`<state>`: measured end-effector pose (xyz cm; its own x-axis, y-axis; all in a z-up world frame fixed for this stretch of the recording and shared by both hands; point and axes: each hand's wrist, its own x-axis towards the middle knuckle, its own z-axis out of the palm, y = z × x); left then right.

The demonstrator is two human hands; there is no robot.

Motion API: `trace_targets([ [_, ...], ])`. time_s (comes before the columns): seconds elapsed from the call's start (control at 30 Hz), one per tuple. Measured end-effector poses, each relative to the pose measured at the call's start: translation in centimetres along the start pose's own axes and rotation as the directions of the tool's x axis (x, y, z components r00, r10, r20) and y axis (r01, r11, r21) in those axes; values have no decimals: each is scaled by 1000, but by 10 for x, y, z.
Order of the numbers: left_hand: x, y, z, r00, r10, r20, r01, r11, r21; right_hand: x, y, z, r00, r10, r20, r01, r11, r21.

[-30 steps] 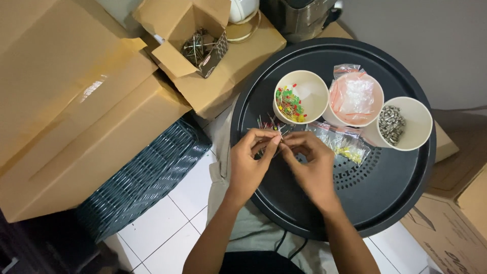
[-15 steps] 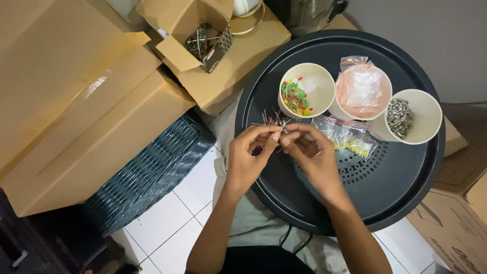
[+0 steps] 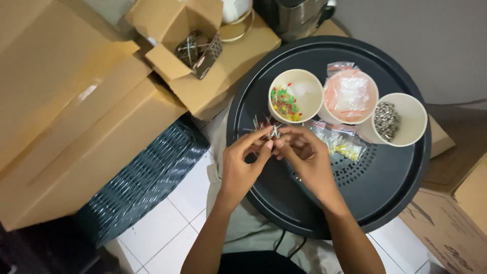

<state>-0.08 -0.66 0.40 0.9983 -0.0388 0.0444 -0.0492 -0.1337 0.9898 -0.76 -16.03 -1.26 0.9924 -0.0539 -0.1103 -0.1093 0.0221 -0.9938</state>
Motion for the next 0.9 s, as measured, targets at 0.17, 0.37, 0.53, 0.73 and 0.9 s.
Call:
trace_targets([
  [0.17,-1,7,13,999,43,22,-43,999,7,-5,-11,-13,1000,5,-28,-5,1000,-4],
  [0.37,-6,2,44,994,78,77,-74,996,-47,-22,-18,-40,995,-31,-95,22,996,-88],
  [0.53,-12,0,70,986,78,145,-74,997,-36,-37,-17,-64,986,-65,-153,41,987,-154],
  [0.73,-13,2,84,970,137,200,-156,985,80,-46,-9,-84,981,-39,-189,-6,972,-233],
  [0.9,-20,-8,90,954,51,295,-87,990,111,-52,-11,-91,978,7,-210,-75,945,-317],
])
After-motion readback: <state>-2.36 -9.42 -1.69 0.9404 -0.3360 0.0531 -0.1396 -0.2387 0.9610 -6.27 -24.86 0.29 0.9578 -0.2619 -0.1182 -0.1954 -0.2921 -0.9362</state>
